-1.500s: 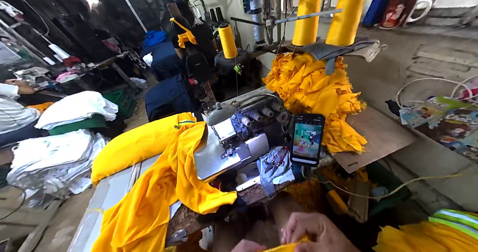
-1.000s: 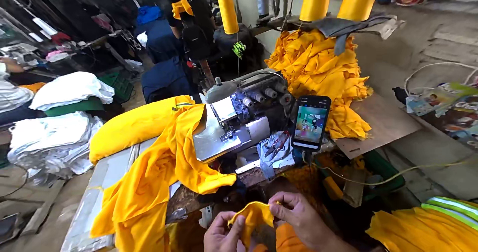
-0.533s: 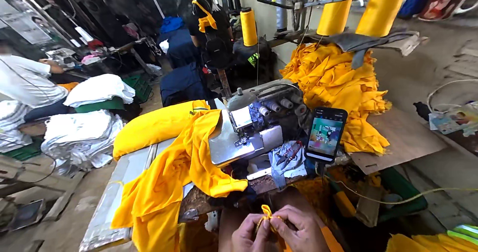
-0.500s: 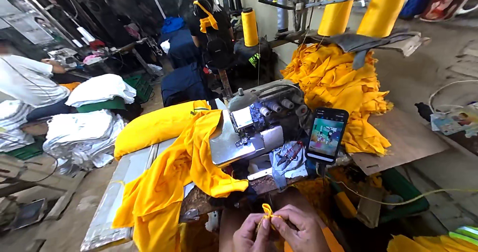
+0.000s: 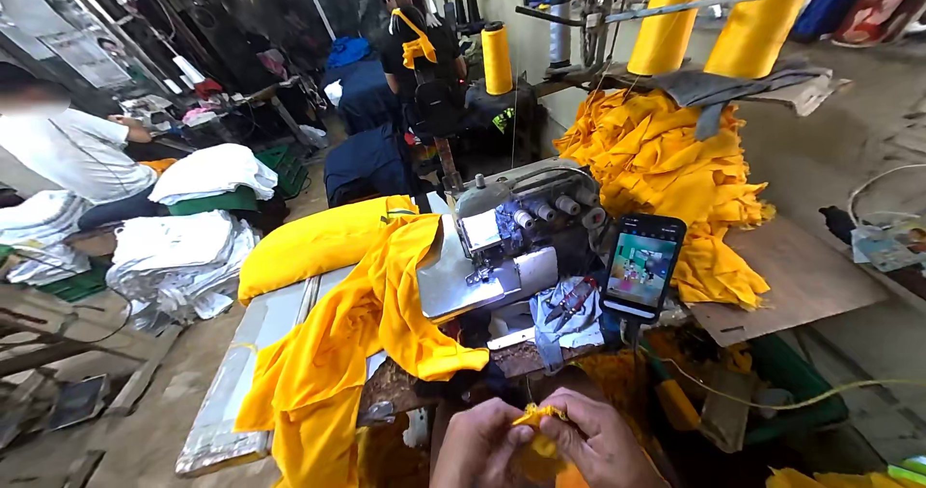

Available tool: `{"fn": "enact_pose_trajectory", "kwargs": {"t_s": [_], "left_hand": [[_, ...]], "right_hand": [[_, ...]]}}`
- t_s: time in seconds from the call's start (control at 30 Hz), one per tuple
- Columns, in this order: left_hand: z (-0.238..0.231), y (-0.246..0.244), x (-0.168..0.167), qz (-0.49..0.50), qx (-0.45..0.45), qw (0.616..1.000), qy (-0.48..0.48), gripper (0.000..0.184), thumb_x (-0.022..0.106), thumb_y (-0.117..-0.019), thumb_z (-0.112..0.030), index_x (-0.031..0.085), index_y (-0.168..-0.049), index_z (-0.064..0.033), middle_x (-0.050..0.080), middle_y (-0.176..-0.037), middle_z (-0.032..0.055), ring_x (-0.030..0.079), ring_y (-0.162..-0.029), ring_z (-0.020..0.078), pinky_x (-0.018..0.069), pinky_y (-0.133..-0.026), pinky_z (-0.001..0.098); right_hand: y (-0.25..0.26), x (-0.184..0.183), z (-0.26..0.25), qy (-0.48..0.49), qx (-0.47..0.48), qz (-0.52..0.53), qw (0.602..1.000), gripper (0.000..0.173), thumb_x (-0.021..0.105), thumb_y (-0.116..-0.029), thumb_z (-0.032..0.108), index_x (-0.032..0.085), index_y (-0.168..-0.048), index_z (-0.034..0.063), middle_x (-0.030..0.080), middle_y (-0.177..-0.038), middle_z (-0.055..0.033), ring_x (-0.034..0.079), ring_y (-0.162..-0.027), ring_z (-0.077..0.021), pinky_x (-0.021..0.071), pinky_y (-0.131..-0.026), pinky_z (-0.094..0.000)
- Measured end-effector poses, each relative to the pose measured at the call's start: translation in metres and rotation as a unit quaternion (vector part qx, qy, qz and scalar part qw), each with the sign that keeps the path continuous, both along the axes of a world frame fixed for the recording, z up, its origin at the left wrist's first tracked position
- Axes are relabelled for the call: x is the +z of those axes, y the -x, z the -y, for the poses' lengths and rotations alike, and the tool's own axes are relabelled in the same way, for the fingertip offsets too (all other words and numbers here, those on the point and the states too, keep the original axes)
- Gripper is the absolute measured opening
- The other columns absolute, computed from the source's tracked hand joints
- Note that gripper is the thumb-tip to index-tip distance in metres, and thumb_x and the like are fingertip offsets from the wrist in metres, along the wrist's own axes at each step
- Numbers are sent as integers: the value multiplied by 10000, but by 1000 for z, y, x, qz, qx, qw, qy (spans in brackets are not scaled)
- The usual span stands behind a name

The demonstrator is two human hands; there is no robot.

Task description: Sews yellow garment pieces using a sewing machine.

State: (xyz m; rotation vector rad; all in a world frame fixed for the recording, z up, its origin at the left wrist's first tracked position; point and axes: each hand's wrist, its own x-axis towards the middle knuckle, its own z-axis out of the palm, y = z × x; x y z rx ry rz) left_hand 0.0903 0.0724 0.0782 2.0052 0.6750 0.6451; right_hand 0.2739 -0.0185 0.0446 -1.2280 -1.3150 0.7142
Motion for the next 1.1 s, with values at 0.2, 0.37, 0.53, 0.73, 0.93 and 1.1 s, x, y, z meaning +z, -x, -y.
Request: {"fn": "enact_pose_trajectory", "kwargs": {"t_s": [0.2, 0.37, 0.53, 0.73, 0.93, 1.1], "left_hand": [[-16, 2, -4, 97, 50, 988, 107, 106, 728, -921, -146, 734, -949, -44, 725, -861, 6, 682, -758, 72, 589, -691, 252], [-23, 8, 4, 106, 33, 990, 87, 125, 658, -980, -124, 745, -984, -34, 723, -939, 19, 682, -847, 66, 586, -772, 232], [-23, 9, 6, 118, 23, 992, 39, 138, 649, -992, -153, 729, -977, -41, 720, -915, 3, 680, -810, 46, 591, -739, 218], [-21, 8, 6, 138, 14, 990, 25, 162, 681, -976, -183, 721, -936, -31, 713, -892, 0, 675, -790, 29, 592, -709, 202], [-13, 5, 8, 41, 157, 970, -183, 260, 716, -953, -312, 731, -979, -53, 695, -941, 38, 671, -833, 61, 594, -733, 222], [22, -8, 13, -106, 133, 974, -151, 189, 777, -877, -189, 734, -900, -6, 713, -822, 99, 707, -734, 202, 610, -695, 392]], "right_hand": [[4, -6, 3, 24, 19, -11, 999, 259, 732, -955, 273, 765, -985, 18, 742, -936, -51, 700, -854, -68, 600, -773, -247], [-3, -8, -2, -8, 8, 25, 1000, 257, 775, -918, 317, 760, -929, 61, 727, -912, -25, 690, -865, -66, 597, -771, -228], [-10, -2, -14, -29, 75, 31, 996, 410, 658, -988, 445, 771, -1012, 52, 736, -907, -41, 692, -871, -74, 592, -796, -254], [-20, 9, -29, -8, 167, -8, 986, 319, 719, -968, 317, 761, -916, 5, 717, -866, -50, 657, -828, -56, 548, -753, -225], [-6, 1, -27, 51, 118, -93, 987, 308, 684, -992, 298, 716, -838, 34, 659, -750, 15, 602, -687, -15, 512, -639, -214], [7, -6, -21, 54, 70, -142, 986, 276, 577, -1040, 199, 738, -890, 32, 679, -775, 34, 615, -705, 6, 530, -666, -202]]}}
